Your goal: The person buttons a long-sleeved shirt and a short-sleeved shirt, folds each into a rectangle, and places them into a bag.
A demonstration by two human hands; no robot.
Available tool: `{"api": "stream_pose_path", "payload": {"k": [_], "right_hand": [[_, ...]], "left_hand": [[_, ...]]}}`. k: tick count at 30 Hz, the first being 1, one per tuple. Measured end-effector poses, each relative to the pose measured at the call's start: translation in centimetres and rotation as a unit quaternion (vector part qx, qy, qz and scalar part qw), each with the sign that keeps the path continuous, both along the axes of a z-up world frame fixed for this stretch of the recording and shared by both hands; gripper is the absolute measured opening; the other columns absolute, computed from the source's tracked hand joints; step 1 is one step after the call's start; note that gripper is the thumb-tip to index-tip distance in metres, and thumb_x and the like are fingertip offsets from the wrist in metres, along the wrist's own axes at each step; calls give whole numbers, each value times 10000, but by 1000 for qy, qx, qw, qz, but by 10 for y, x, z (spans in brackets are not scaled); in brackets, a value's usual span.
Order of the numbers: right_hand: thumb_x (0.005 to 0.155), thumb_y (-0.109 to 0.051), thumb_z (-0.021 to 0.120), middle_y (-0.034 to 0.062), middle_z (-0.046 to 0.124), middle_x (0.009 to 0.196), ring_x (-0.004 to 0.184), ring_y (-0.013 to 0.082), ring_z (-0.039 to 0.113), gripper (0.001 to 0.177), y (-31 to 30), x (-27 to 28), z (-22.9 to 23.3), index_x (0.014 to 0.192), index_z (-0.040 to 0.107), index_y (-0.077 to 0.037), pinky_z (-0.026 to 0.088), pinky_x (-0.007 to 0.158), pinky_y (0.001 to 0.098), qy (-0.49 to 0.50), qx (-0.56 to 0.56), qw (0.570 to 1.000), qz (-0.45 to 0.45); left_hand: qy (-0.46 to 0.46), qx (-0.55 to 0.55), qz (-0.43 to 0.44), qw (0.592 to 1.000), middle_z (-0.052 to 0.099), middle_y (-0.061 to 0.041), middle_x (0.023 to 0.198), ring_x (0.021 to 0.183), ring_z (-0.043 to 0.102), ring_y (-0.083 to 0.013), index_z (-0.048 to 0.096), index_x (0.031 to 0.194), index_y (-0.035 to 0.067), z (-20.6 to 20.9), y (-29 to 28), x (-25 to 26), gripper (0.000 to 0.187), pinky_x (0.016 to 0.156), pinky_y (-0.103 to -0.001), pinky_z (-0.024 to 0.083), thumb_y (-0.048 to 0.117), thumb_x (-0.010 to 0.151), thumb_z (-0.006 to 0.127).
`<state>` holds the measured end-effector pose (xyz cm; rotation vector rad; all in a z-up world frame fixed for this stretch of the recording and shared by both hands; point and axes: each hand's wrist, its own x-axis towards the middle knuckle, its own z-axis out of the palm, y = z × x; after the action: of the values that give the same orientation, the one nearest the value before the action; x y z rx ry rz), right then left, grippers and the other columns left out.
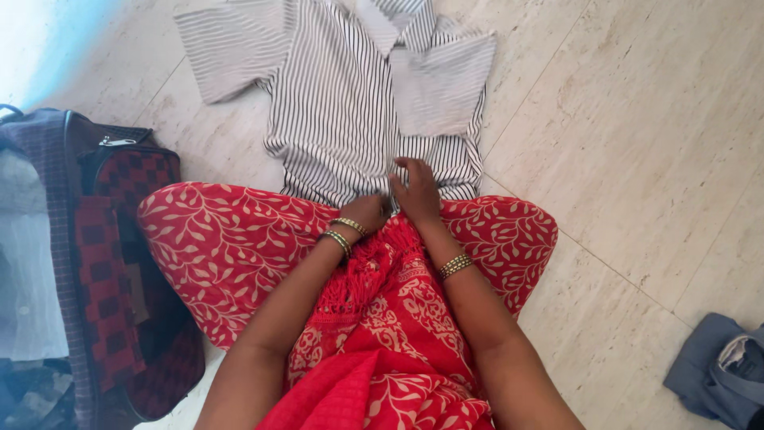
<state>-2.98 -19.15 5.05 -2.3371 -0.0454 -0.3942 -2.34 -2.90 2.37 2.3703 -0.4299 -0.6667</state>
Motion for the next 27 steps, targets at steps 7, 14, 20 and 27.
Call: {"api": "stream_pose_path", "payload": {"k": [7,14,20,27], "right_hand": [[752,-189,806,133,672,1131,1088,342,634,543,1,5,-20,1252,613,-103,527,905,442,86,-88,989,87],[729,-300,889,100,686,1155,1014,278,703,742,0,10,-31,1357,536,-122,568,853,416,140,-49,986,80],[825,-224,815,101,701,1139,972,246,719,576,0,10,-28,1337,582,-103,575,829,373,147,15,985,87],[935,-203,732,81,767,890,785,173,736,201,-4,14,-22,1083,740,-66,574,708,294,195,174,965,-23]], "left_hand": [[-166,-135,166,963,709,-116,1023,855,725,-300,673,1070,84,7,2,23,218,773,-413,603,281,976,674],[-92,-115,226,963,698,-151,994,887,707,-327,684,1110,47,-46,1,48,413,780,-426,567,292,811,831],[17,-64,192,979,754,-137,965,914,719,-314,722,1142,98,-50,3,50,370,789,-427,563,312,852,803],[15,-250,190,949,759,-120,868,790,719,-194,731,1036,-12,-100,-2,54,392,710,-325,561,305,830,836]]}}
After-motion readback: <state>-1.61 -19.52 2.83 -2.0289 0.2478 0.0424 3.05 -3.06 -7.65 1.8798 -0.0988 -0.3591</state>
